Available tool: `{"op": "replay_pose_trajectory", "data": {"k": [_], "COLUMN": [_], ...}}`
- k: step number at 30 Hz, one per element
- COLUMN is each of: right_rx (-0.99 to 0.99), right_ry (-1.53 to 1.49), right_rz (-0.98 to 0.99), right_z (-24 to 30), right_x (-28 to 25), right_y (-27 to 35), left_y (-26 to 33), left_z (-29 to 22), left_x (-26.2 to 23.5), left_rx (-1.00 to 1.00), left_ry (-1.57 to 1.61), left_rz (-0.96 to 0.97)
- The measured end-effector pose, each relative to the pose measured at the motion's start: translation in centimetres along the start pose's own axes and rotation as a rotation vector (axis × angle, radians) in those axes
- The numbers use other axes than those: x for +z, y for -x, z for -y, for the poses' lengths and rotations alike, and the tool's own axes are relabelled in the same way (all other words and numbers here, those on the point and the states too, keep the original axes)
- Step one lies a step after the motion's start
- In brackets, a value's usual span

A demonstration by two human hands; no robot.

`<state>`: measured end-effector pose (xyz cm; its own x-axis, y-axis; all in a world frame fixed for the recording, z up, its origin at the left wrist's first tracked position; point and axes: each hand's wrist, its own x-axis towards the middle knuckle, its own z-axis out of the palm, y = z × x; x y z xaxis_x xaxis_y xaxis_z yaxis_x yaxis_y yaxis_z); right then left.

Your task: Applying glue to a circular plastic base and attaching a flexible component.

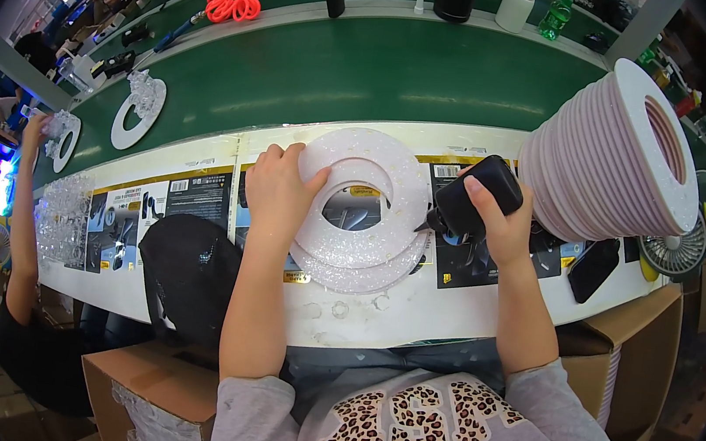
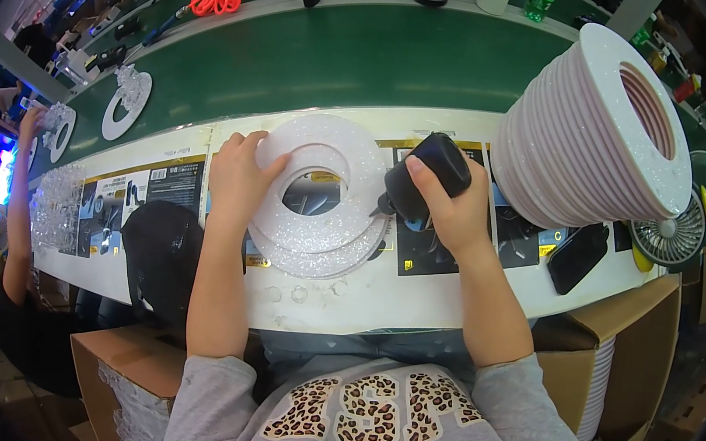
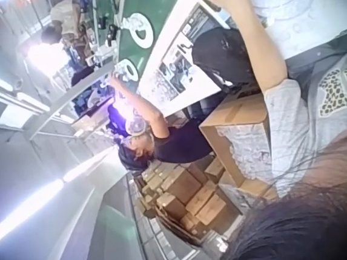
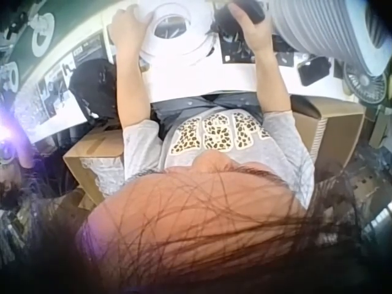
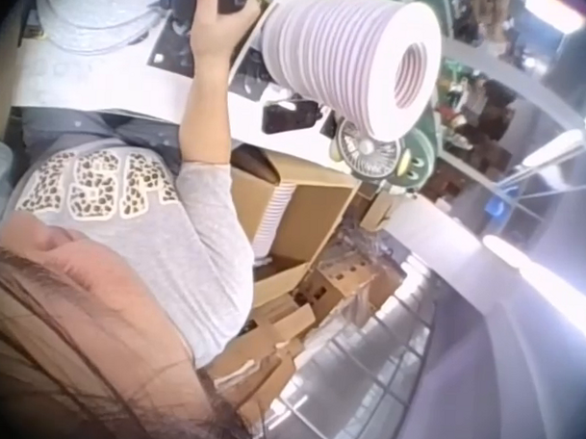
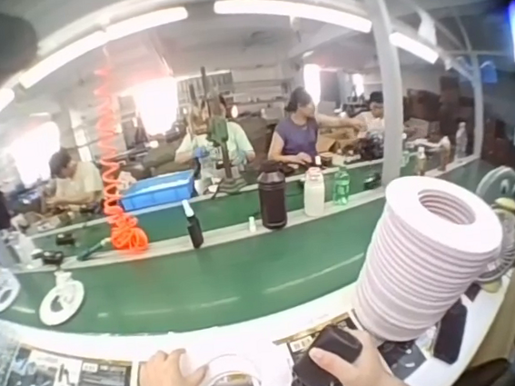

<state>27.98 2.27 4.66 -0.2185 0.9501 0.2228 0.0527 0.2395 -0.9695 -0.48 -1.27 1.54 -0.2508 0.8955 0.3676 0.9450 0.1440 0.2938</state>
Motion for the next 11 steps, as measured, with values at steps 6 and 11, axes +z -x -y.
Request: {"op": "replay_pose_trajectory", "data": {"k": [6, 11], "right_rx": [0.002, -0.017], "right_ry": [0.012, 0.039], "right_rz": [-0.008, -0.039], "right_z": [0.2, -0.6], "right_x": [-0.1, -0.4], "right_y": [-0.2, -0.3], "left_y": [-0.2, -0.7], "left_z": [-0.2, -0.3], "left_x": [-0.3, 0.0], "left_rx": [-0.002, -0.087], "left_ry": [-0.002, -0.036], "left_rz": [-0.002, 0.083]}}
